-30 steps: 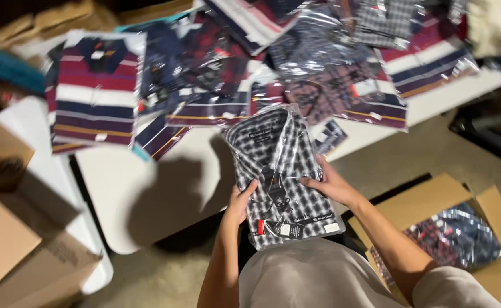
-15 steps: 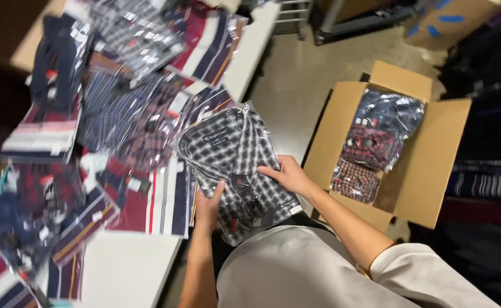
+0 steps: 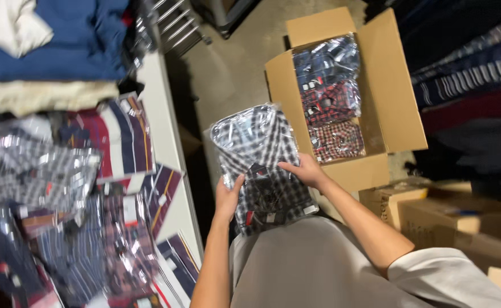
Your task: The person picks up packaged shirts from a table and places them into cardboard boxes.
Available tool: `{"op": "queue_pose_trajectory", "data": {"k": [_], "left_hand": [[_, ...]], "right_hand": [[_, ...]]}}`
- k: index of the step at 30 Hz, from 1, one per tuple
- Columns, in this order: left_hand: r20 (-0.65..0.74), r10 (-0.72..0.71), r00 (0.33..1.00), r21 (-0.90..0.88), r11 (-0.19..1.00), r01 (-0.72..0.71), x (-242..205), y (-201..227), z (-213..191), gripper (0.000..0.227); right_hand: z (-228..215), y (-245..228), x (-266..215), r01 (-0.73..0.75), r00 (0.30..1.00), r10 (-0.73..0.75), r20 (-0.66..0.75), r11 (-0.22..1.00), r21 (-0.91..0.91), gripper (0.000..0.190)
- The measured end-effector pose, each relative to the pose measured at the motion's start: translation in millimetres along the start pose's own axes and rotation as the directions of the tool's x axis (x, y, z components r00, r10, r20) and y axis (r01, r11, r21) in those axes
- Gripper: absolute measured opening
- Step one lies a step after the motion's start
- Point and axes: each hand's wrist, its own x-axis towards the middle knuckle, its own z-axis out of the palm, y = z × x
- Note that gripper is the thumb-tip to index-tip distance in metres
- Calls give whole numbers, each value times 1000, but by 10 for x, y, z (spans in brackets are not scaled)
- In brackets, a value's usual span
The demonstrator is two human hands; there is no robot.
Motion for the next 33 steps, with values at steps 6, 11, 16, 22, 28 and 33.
{"op": "queue_pose_trajectory", "data": {"k": [6,11,16,22,28,33], "left_hand": [[386,-75,920,223,975,-14,935,805,517,90],[583,-63,810,297,944,-140,1579,781,1044,48],[679,-342,650,569,805,-171,1706,1047,1807,86],[740,-327,588,569,771,-287,2202,286,2703,43],[682,-401,612,702,593,-393,2403,176,3503,45],[629,-491,603,775,336,-535,2817,-429,4204,46]], "right_hand": [[-310,878,542,-66,968,98,-230,988,141,41],[-450,563,154,-162,890,254,-378,952,259,41],[-418,1150,-30,-280,745,510,-430,824,492,56],[-614,1613,-161,-308,615,645,-454,726,615,61],[-863,2005,145,-277,601,628,-495,745,607,48],[-870,3038,752,-344,497,675,-546,730,590,34]]}}
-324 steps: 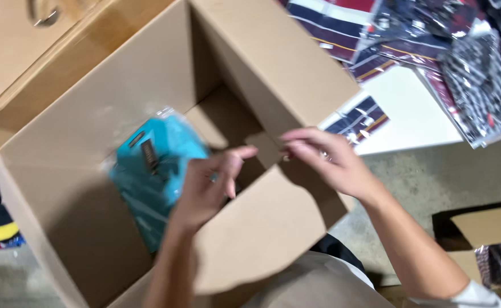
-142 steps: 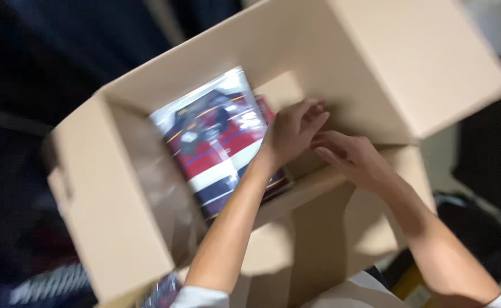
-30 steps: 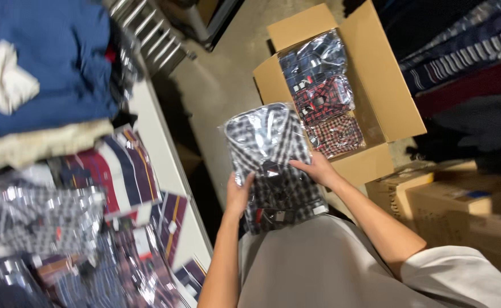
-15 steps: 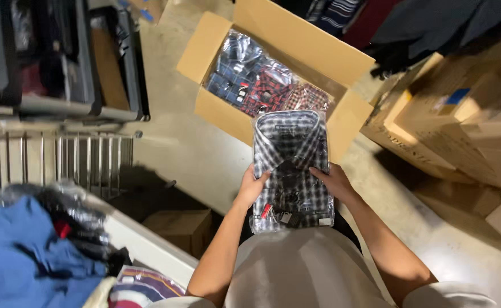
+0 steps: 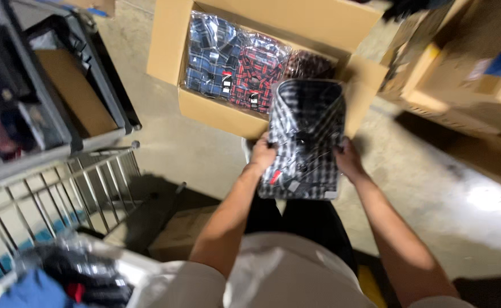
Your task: The person picks up packaged shirts from a table and places them into cardboard boxes.
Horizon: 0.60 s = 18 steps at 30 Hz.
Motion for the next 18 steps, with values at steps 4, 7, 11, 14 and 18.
{"op": "queue_pose_trajectory", "data": {"k": [4,7,11,14,18], "left_hand": [[49,-69,996,16,998,68,578,316,127,53],[57,-82,995,0,997,82,1754,-22,492,50],[-31,106,994,-32,994,-107,2995,-206,826,53],[9,233,972,-42,972,-232,3824,-305,1126,60],[24,402,915,78,912,-403,5006,-684,1621,67]], "right_hand": [[484,460,1038,-139,990,140,-4,990,30,39],[987,1123,1978,-202,978,202,-44,979,-6,39],[1482,1631,2976,-361,930,359,-79,932,-18,43],[1710,1933,3733,-394,910,398,-115,917,58,44],[2194,2319,4572,-353,909,391,-145,906,234,44]]}}
